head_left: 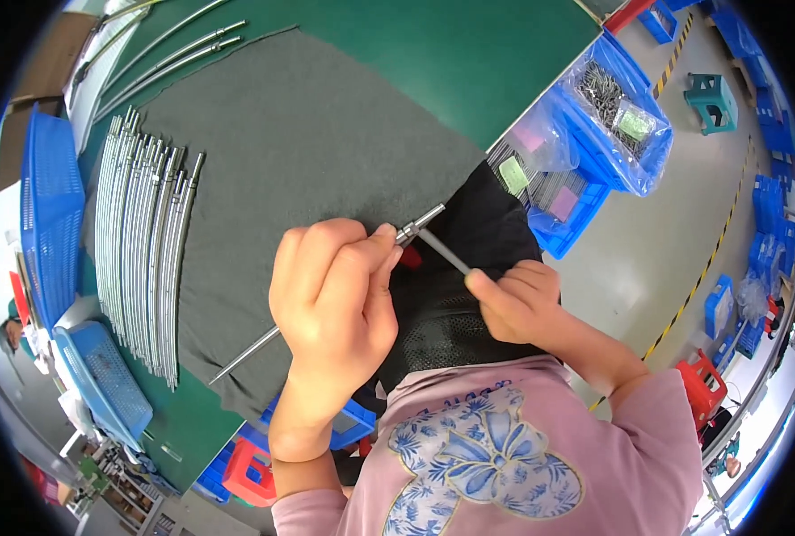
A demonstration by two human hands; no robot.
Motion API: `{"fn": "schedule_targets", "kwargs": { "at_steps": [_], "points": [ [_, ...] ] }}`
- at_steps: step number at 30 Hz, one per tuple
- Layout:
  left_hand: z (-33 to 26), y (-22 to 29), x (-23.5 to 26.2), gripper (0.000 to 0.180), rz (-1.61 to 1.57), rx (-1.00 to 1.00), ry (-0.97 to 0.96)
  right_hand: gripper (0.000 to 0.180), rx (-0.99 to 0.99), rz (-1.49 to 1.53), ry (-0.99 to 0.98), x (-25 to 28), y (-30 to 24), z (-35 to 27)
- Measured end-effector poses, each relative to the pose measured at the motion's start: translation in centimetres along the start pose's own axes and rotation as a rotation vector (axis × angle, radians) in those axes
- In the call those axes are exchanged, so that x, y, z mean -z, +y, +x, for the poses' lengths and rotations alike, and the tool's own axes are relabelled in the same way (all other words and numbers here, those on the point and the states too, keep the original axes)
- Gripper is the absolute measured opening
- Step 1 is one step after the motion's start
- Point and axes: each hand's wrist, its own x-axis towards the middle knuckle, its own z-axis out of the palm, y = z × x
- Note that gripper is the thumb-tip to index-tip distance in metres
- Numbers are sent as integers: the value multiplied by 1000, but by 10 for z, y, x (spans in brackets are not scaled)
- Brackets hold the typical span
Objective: File the ends of metal rods to remove burrs and measure the diameter using a digital micrometer.
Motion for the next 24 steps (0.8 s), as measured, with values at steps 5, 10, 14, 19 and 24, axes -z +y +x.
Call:
{"fn": "schedule_targets", "kwargs": {
  "at_steps": [5, 10, 14, 19, 24],
  "points": [
    [0, 0, 3, 17, 24, 12, -31, 47, -223, 124, 97, 14, 13, -1],
    [1, 1, 6, 17, 23, 34, -67, 39, -626, 475, 316, -4, 19, 40],
    [1, 0, 7, 16, 18, 45, -85, 28, -780, 663, 385, -13, 16, 53],
    [2, -1, 7, 16, 4, 54, -84, 12, -1038, 907, 275, -18, 11, 71],
    [1, 1, 8, 15, -3, 71, -86, 9, -1062, 1153, 375, -1, -5, 76]
  ]
}}
